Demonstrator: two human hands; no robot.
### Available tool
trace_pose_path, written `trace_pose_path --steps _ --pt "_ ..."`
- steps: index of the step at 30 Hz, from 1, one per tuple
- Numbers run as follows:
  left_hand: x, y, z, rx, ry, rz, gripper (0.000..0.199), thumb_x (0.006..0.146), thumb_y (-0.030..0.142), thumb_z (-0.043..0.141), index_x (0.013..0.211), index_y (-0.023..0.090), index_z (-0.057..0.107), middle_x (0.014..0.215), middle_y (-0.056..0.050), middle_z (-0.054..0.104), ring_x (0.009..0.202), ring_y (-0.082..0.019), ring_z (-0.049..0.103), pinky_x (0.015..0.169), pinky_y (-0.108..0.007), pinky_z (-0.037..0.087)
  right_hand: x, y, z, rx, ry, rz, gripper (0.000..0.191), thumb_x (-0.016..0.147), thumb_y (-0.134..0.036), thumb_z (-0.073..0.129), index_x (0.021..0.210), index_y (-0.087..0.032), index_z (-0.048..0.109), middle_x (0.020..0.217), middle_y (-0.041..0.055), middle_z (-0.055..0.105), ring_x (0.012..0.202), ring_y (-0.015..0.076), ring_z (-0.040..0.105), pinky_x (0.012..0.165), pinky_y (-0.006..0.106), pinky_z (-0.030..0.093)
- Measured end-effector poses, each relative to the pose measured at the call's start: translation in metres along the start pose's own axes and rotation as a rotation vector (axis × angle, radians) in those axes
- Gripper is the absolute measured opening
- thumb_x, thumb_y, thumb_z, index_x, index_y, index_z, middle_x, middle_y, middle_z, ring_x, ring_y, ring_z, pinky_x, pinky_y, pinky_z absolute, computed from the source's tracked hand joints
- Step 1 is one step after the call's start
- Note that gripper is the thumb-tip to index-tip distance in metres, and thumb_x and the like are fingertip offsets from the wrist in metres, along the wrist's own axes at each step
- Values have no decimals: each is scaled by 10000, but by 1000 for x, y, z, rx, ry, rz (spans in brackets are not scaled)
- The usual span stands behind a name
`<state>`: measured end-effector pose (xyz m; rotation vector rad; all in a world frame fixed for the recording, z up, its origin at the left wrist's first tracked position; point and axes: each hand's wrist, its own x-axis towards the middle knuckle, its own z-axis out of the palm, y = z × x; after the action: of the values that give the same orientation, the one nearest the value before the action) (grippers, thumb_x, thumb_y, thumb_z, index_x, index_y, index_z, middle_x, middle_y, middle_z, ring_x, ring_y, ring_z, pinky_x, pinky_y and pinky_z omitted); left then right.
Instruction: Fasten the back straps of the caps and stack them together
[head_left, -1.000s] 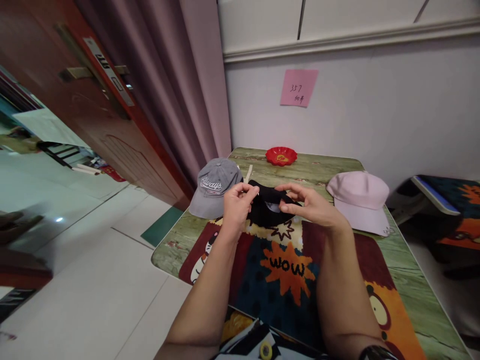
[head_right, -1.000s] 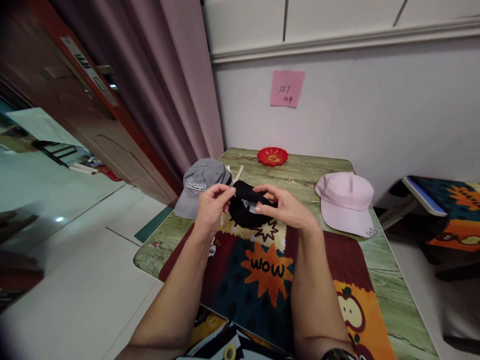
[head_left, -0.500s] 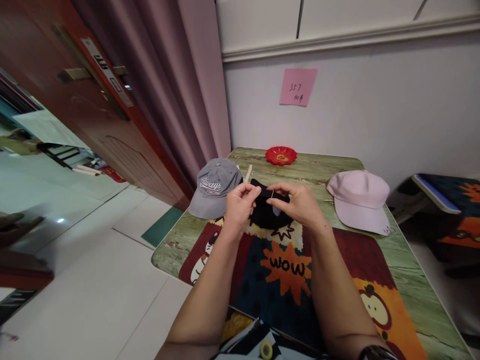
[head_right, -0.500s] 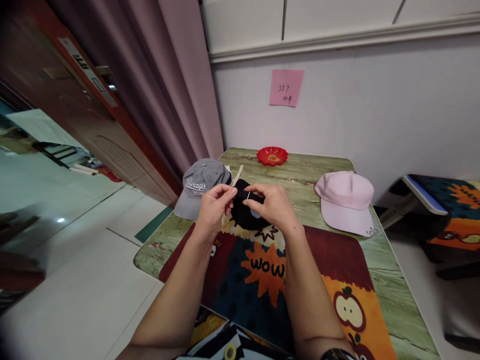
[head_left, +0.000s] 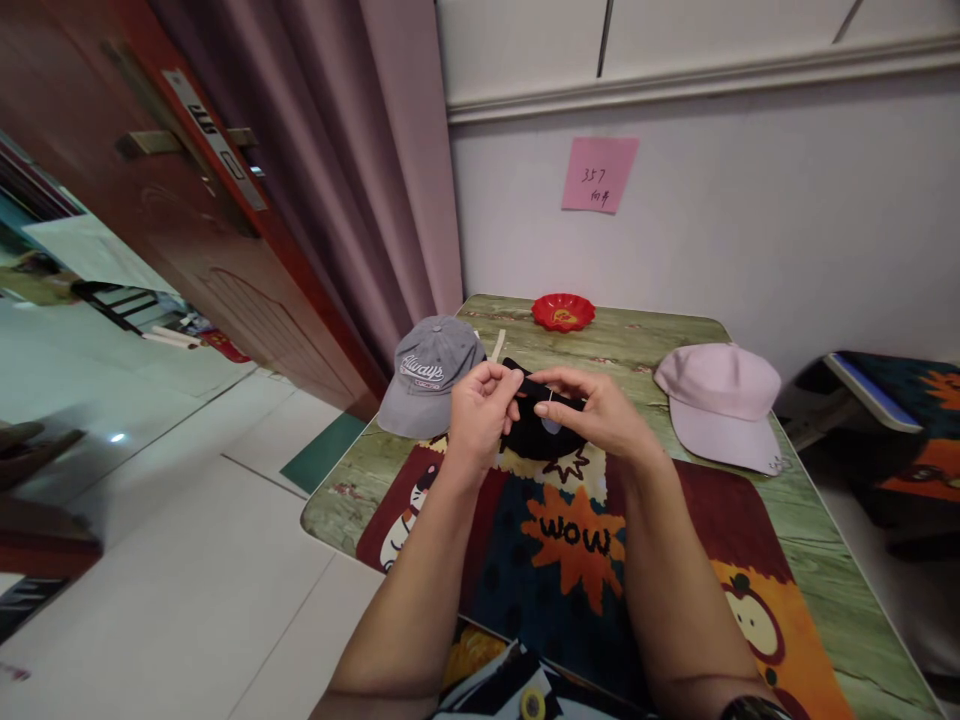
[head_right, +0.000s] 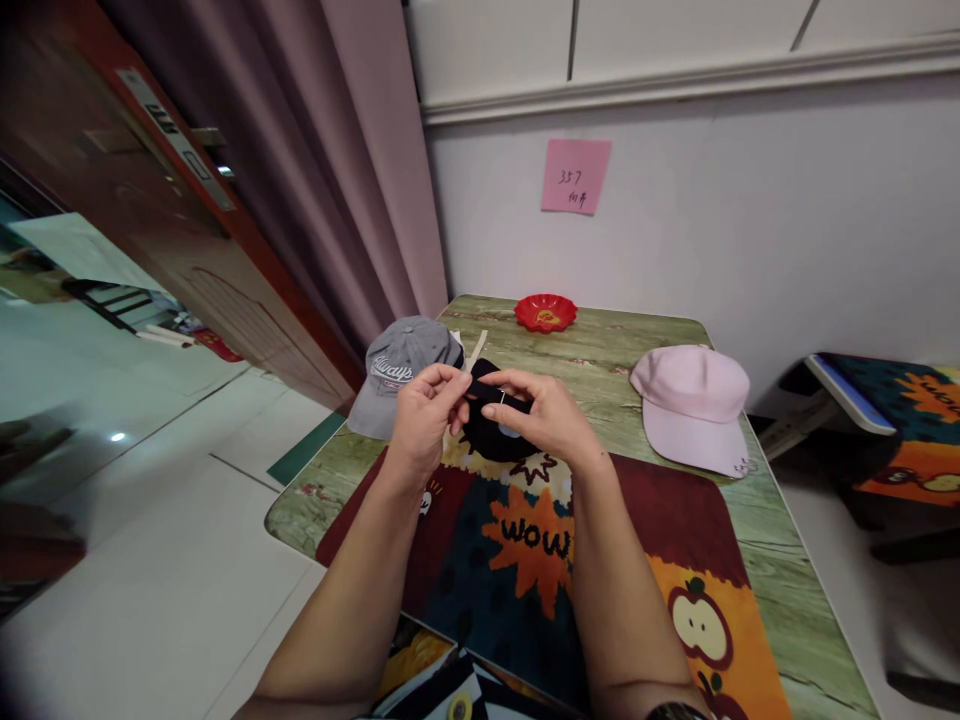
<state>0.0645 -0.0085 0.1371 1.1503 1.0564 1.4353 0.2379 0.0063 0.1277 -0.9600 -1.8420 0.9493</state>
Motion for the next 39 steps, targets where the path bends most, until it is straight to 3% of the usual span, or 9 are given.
trace_pose_path --steps 6,9,12,19,22,27,31,35,39 --pt "-2 1 2 20 -77 -12 334 801 492 700 836 169 625 488 39 552 367 -62 455 356 -158 303 -2 -4 1 146 72 119 351 860 -536 628 802 -193 672 692 4 594 628 141 508 582 254 378" --pt "2 -9 1 79 -189 -38 371 841 479 639 1044 169 657 500 46 544 386 -89 498 352 -166 353 -1 -4 1 173 88 155 353 882 -533 584 778 -197 615 676 -11 567 617 133 488 585 249 368" --pt "4 -21 1 188 -294 -36 398 782 354 717 1131 179 642 552 46 582 429 -99 538 397 -180 436 1 -1 1 185 113 145 334 910 -498 535 757 -203 570 692 -17 553 646 136 487 622 254 379" --pt "8 -31 1 250 -213 113 344 765 329 768 1056 171 676 652 36 617 485 -83 559 486 -193 470 2 1 2 187 161 58 350 929 -506 545 754 -202 551 709 -30 502 668 125 463 646 245 386" --pt "7 -30 0 376 -174 256 296 782 284 753 1053 181 689 791 8 647 534 -73 557 519 -198 467 1 0 2 160 174 10 346 927 -507 576 765 -202 597 722 -19 550 698 134 514 694 258 419" --pt "2 -19 1 671 -157 522 78 839 213 693 908 177 693 820 -4 593 635 -91 541 588 -214 448 2 0 0 -10 299 -155 199 867 -403 697 812 -212 703 991 54 679 994 204 621 903 328 447" --pt "-1 -11 2 739 -137 580 46 842 190 679 879 170 662 795 -3 558 676 -111 541 599 -223 445 1 -4 2 -34 340 -138 164 837 -375 732 802 -216 744 831 36 671 821 178 616 729 295 464" --pt "-5 -8 4 691 -124 483 68 830 209 677 844 171 623 811 -7 565 651 -106 563 552 -212 453 -1 -9 6 118 295 -6 214 810 -410 749 856 -201 752 676 1 630 594 130 533 545 258 399" --pt "-7 -13 9 307 -199 125 219 849 286 656 1018 192 554 830 7 618 522 -91 602 452 -204 475 -2 -12 7 320 261 51 224 806 -412 749 875 -201 720 728 -2 656 642 124 566 594 239 440"
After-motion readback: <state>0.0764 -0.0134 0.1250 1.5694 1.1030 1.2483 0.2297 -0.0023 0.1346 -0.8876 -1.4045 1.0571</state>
